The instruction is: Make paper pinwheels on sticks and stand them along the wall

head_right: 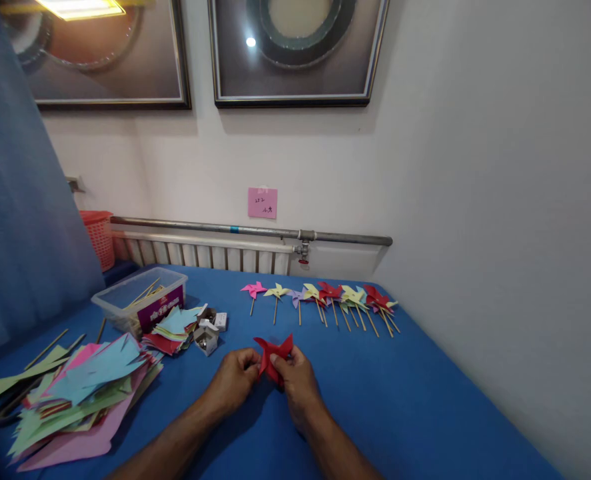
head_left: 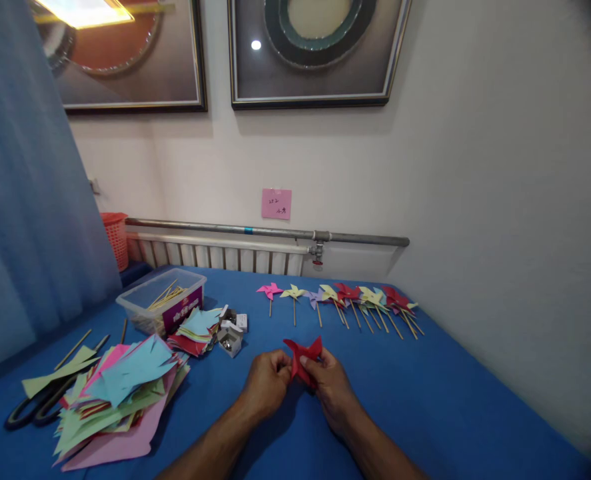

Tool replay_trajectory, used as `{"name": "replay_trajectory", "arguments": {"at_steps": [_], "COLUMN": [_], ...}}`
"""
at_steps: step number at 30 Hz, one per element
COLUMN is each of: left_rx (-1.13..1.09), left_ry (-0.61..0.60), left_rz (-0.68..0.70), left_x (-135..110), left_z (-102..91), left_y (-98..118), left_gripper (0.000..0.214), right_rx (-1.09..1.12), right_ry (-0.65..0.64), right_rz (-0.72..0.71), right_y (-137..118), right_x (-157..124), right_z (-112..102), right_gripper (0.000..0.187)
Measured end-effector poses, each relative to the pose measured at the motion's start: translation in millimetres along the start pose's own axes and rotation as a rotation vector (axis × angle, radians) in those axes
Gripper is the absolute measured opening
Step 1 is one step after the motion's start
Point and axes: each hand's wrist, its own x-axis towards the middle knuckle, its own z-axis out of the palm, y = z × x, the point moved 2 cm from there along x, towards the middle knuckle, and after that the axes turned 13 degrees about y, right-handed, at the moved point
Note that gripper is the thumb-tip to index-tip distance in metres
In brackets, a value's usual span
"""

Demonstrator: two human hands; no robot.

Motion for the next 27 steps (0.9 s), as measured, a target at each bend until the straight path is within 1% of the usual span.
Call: {"name": "replay_trajectory", "arguments": {"at_steps": [3,7,10,13,16,18,23,25,27], "left_rx": [0.002,-0.014,-0.029,-0.054,-0.079,-0.079,-0.046,-0.053,-0.086], "left_ry": [-0.008,-0.012,-0.022,-0.057,-0.084,-0.114,-0.205,-0.203,-0.169], "left_rz": [0.003,-0.02,-0.026,-0.074,-0.136,-0.145,-0.126,-0.11,-0.12], "left_x": [-1,-1,0,3,6,7,3,2,3], "left_z": [-0.8,-0.9,0.1,0.4,-2.2,-4.9,-7.9,-7.4,-7.1], "left_y": [2,3,0,-2,-4,-5,-6,-5,-3], "left_gripper": [0.013,0.012,0.01,0.008,0.007,0.007,0.007,0.007,0.011], "right_rx": [0.065,0.094,0.086,0.061,0.039,0.033,0.009,-0.012,-0.004], "right_ry": [-0.005,0.001,0.007,0.019,0.063,0.09,0.069,0.051,0.06], "right_rz": [0.007,0.008,0.007,0.0,-0.018,-0.041,-0.049,-0.039,-0.031], "right_y": [0,0,0,-2,-9,-15,-28,-32,-37], "right_x": [1,2,2,2,3,4,1,-2,-5], "right_z": [1,3,4,3,0,-2,-3,-2,-2], "right_gripper": [0.041,0.04,0.04,0.041,0.041,0.039,0.038,0.039,0.039]}}
